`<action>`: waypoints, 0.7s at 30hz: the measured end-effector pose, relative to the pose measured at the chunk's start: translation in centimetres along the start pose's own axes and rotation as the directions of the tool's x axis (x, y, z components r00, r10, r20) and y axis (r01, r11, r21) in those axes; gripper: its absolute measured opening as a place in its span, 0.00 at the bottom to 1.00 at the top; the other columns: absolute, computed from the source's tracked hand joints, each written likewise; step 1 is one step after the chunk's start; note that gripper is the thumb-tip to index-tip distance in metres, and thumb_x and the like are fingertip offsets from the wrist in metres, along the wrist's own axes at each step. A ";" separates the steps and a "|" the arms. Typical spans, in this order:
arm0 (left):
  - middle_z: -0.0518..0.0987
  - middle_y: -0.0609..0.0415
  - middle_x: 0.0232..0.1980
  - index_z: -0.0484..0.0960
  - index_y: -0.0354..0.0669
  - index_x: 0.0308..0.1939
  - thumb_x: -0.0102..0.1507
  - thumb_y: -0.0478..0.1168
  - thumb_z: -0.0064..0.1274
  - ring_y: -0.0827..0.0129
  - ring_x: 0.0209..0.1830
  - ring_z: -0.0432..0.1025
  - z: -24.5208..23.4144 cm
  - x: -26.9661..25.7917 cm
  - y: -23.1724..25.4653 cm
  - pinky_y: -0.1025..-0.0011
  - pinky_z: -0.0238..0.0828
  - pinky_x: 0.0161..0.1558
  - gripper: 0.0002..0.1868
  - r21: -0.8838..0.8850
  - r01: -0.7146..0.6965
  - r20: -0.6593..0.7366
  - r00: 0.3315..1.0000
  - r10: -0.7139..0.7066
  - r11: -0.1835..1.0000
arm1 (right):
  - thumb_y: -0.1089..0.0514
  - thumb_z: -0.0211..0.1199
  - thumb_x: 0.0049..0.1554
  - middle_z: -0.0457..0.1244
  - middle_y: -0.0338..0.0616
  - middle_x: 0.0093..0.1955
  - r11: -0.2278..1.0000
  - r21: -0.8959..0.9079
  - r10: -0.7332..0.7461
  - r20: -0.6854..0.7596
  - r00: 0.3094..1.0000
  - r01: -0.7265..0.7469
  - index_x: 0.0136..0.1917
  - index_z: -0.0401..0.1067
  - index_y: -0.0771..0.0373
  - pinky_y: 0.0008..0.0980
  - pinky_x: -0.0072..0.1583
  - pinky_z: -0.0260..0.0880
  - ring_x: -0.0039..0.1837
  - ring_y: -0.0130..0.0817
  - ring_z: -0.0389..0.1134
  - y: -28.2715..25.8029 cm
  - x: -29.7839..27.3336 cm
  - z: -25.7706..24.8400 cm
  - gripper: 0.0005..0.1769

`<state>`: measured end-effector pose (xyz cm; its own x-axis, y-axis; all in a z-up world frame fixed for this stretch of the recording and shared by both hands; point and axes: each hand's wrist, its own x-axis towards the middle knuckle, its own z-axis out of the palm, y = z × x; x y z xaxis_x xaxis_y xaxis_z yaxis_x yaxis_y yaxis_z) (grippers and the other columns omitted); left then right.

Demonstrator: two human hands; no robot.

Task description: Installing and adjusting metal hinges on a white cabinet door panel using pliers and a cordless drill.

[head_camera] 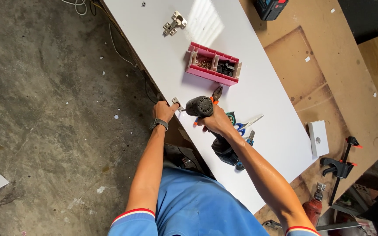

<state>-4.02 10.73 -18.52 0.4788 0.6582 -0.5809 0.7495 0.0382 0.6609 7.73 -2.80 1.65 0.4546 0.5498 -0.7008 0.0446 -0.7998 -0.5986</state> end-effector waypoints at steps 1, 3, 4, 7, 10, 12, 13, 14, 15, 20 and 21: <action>0.80 0.46 0.25 0.83 0.36 0.24 0.53 0.54 0.65 0.58 0.24 0.74 0.0 0.2 0.0 0.61 0.66 0.28 0.22 0.006 -0.004 -0.001 1.000 0.004 1.000 | 0.66 0.64 0.44 0.74 0.47 0.40 1.000 0.009 -0.007 0.000 1.000 0.007 0.51 0.75 0.69 0.31 0.39 0.76 0.33 0.33 0.73 -0.2 0.1 0.0 0.20; 0.80 0.46 0.25 0.83 0.36 0.24 0.53 0.54 0.65 0.58 0.24 0.74 -0.1 0.1 0.1 0.61 0.66 0.28 0.22 0.006 -0.006 -0.003 1.000 0.006 1.000 | 0.66 0.64 0.44 0.74 0.47 0.39 1.000 0.013 -0.012 0.002 1.000 0.012 0.52 0.74 0.69 0.31 0.38 0.76 0.33 0.33 0.73 -0.8 -0.1 -0.1 0.20; 0.80 0.47 0.25 0.83 0.36 0.23 0.53 0.54 0.65 0.58 0.24 0.74 -0.1 0.1 0.2 0.61 0.66 0.28 0.22 0.006 -0.007 -0.006 1.000 0.007 1.000 | 0.66 0.63 0.44 0.73 0.47 0.39 1.000 0.015 -0.017 0.004 1.000 0.017 0.53 0.74 0.69 0.31 0.37 0.76 0.33 0.33 0.73 -1.1 -0.2 -0.1 0.20; 0.81 0.47 0.25 0.83 0.36 0.23 0.53 0.54 0.64 0.58 0.23 0.74 -0.4 -0.1 0.3 0.61 0.66 0.28 0.22 -0.011 -0.013 0.011 1.000 0.013 1.000 | 0.65 0.64 0.45 0.73 0.47 0.39 1.000 0.008 -0.013 0.012 1.000 0.013 0.53 0.74 0.70 0.31 0.36 0.75 0.32 0.33 0.72 -1.0 0.2 -0.3 0.20; 0.81 0.46 0.25 0.83 0.35 0.23 0.53 0.54 0.64 0.57 0.24 0.74 -0.4 0.1 0.3 0.61 0.66 0.28 0.23 0.011 -0.010 0.021 1.000 0.009 1.000 | 0.65 0.63 0.45 0.74 0.47 0.39 1.000 -0.009 -0.012 0.019 1.000 0.012 0.53 0.74 0.70 0.30 0.36 0.75 0.31 0.34 0.72 -0.3 0.5 -0.2 0.20; 0.81 0.46 0.26 0.83 0.36 0.24 0.53 0.54 0.64 0.57 0.24 0.74 -0.7 -0.1 0.6 0.61 0.67 0.28 0.22 0.012 -0.004 0.017 1.000 0.004 1.000 | 0.65 0.63 0.45 0.73 0.47 0.39 1.000 -0.012 -0.012 0.019 1.000 0.012 0.53 0.73 0.70 0.30 0.36 0.74 0.30 0.34 0.72 -1.2 0.1 -0.3 0.20; 0.81 0.45 0.26 0.83 0.36 0.24 0.52 0.55 0.64 0.57 0.25 0.75 -0.7 -0.2 0.7 0.61 0.67 0.28 0.22 0.012 0.002 0.014 1.000 -0.002 1.000 | 0.65 0.62 0.45 0.73 0.47 0.38 1.000 -0.015 -0.012 0.017 1.000 0.012 0.54 0.72 0.70 0.31 0.35 0.73 0.30 0.34 0.71 -1.5 -0.2 -0.3 0.21; 0.81 0.45 0.26 0.83 0.36 0.24 0.52 0.55 0.64 0.57 0.25 0.75 -0.5 -0.1 0.5 0.61 0.67 0.28 0.22 0.014 0.002 0.015 1.000 -0.003 1.000 | 0.65 0.62 0.45 0.73 0.47 0.38 1.000 -0.013 -0.011 0.018 1.000 0.011 0.54 0.72 0.70 0.31 0.35 0.73 0.30 0.34 0.71 -1.6 -0.1 -0.3 0.21; 0.81 0.45 0.26 0.83 0.36 0.24 0.52 0.55 0.65 0.56 0.25 0.75 -0.4 0.0 0.3 0.60 0.67 0.29 0.22 0.022 -0.004 0.008 1.000 0.004 1.000 | 0.66 0.61 0.45 0.73 0.48 0.38 1.000 -0.010 -0.022 0.029 0.999 0.022 0.54 0.71 0.70 0.31 0.34 0.73 0.30 0.34 0.71 -1.7 -0.1 -0.2 0.21; 0.82 0.46 0.27 0.84 0.38 0.25 0.53 0.54 0.64 0.57 0.27 0.77 0.0 0.5 0.1 0.60 0.69 0.30 0.20 0.007 -0.004 0.031 1.000 0.004 1.000 | 0.66 0.61 0.46 0.72 0.51 0.37 0.999 -0.014 -0.051 0.062 0.997 0.052 0.55 0.69 0.71 0.32 0.34 0.73 0.30 0.33 0.70 -1.3 0.7 -0.4 0.21; 0.82 0.46 0.28 0.85 0.37 0.26 0.53 0.54 0.64 0.57 0.27 0.77 0.0 0.5 0.0 0.60 0.70 0.31 0.21 0.004 -0.010 0.017 1.000 0.009 1.000 | 0.67 0.61 0.45 0.73 0.51 0.38 0.998 -0.027 -0.054 0.071 0.996 0.056 0.55 0.69 0.71 0.32 0.34 0.73 0.30 0.34 0.70 -1.2 0.9 -0.6 0.22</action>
<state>-3.79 11.02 -18.81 0.4937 0.6455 -0.5828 0.7466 0.0291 0.6647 8.62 -1.50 1.97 0.3870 0.6076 -0.6936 0.0935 -0.7742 -0.6261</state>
